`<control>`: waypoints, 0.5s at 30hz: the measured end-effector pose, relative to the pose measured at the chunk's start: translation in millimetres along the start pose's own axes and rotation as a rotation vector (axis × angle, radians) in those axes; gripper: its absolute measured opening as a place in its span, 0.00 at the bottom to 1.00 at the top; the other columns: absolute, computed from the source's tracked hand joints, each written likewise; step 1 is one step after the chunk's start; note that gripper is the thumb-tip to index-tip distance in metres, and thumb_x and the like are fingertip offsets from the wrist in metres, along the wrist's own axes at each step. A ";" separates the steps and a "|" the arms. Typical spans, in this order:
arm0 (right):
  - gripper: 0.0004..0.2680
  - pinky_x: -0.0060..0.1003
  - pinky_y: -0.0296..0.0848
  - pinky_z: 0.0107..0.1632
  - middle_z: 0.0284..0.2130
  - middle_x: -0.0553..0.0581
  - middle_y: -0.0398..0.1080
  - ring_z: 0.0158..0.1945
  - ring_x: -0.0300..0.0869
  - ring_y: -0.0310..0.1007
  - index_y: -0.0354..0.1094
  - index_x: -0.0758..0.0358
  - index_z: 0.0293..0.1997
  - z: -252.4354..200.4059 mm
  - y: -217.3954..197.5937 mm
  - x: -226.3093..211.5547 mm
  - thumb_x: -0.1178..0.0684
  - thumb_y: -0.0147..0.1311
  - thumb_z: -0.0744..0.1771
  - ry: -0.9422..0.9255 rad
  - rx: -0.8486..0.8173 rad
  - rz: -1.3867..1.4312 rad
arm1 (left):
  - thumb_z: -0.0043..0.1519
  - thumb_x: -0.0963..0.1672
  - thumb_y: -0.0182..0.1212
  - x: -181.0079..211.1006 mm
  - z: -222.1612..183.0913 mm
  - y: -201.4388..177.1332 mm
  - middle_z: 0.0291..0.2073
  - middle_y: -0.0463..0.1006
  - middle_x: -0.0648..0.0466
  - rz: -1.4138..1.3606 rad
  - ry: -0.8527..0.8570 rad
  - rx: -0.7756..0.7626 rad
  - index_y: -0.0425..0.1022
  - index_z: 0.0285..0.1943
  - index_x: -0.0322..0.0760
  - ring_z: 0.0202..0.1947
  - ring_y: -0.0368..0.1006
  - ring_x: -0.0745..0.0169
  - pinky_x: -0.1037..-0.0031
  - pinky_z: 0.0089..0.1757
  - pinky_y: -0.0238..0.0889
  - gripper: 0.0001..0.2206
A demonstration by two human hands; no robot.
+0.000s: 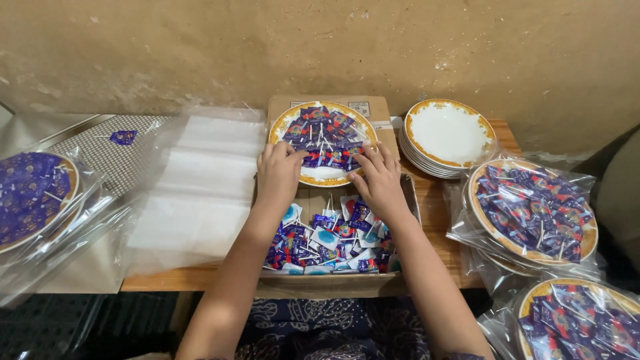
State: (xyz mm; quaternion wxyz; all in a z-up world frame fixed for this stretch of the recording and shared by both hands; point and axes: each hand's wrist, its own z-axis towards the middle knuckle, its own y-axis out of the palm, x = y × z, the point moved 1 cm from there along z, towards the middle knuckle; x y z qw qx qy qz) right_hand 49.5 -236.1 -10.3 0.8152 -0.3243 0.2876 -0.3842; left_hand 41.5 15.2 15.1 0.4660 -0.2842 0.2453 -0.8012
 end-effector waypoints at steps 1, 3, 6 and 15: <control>0.16 0.61 0.56 0.64 0.64 0.56 0.65 0.73 0.56 0.50 0.67 0.49 0.63 -0.6 -0.1 0.9 0.36 0.47 0.71 -0.011 -0.003 -0.006 | 0.62 0.40 0.65 -0.2 0.9 2.6 0.34 0.69 0.60 0.020 -0.010 -0.003 0.84 0.42 0.52 0.44 0.68 0.59 0.66 0.45 0.62 0.07; 0.16 0.60 0.55 0.64 0.64 0.56 0.65 0.73 0.56 0.50 0.67 0.50 0.62 -0.9 -1.3 0.1 0.37 0.47 0.71 -0.013 -0.005 0.002 | 0.62 0.41 0.65 -3.9 2.3 14.8 0.33 0.70 0.61 0.021 -0.028 -0.045 0.85 0.43 0.53 0.44 0.66 0.60 0.63 0.47 0.59 0.08; 0.16 0.60 0.55 0.63 0.63 0.56 0.65 0.73 0.56 0.49 0.67 0.50 0.62 -2.5 1.2 1.9 0.37 0.47 0.71 -0.022 -0.012 0.000 | 0.63 0.44 0.64 -6.5 2.8 30.1 0.32 0.71 0.62 0.069 -0.061 -0.084 0.85 0.43 0.56 0.45 0.64 0.61 0.59 0.51 0.51 0.06; 0.13 0.58 0.54 0.63 0.62 0.52 0.66 0.72 0.55 0.51 0.70 0.49 0.57 -3.1 -5.5 -7.9 0.39 0.51 0.70 -0.069 0.037 0.006 | 0.66 0.49 0.59 10.5 -5.7 -2.9 0.38 0.74 0.63 0.013 -0.062 -0.092 0.79 0.50 0.56 0.48 0.64 0.61 0.59 0.50 0.51 0.07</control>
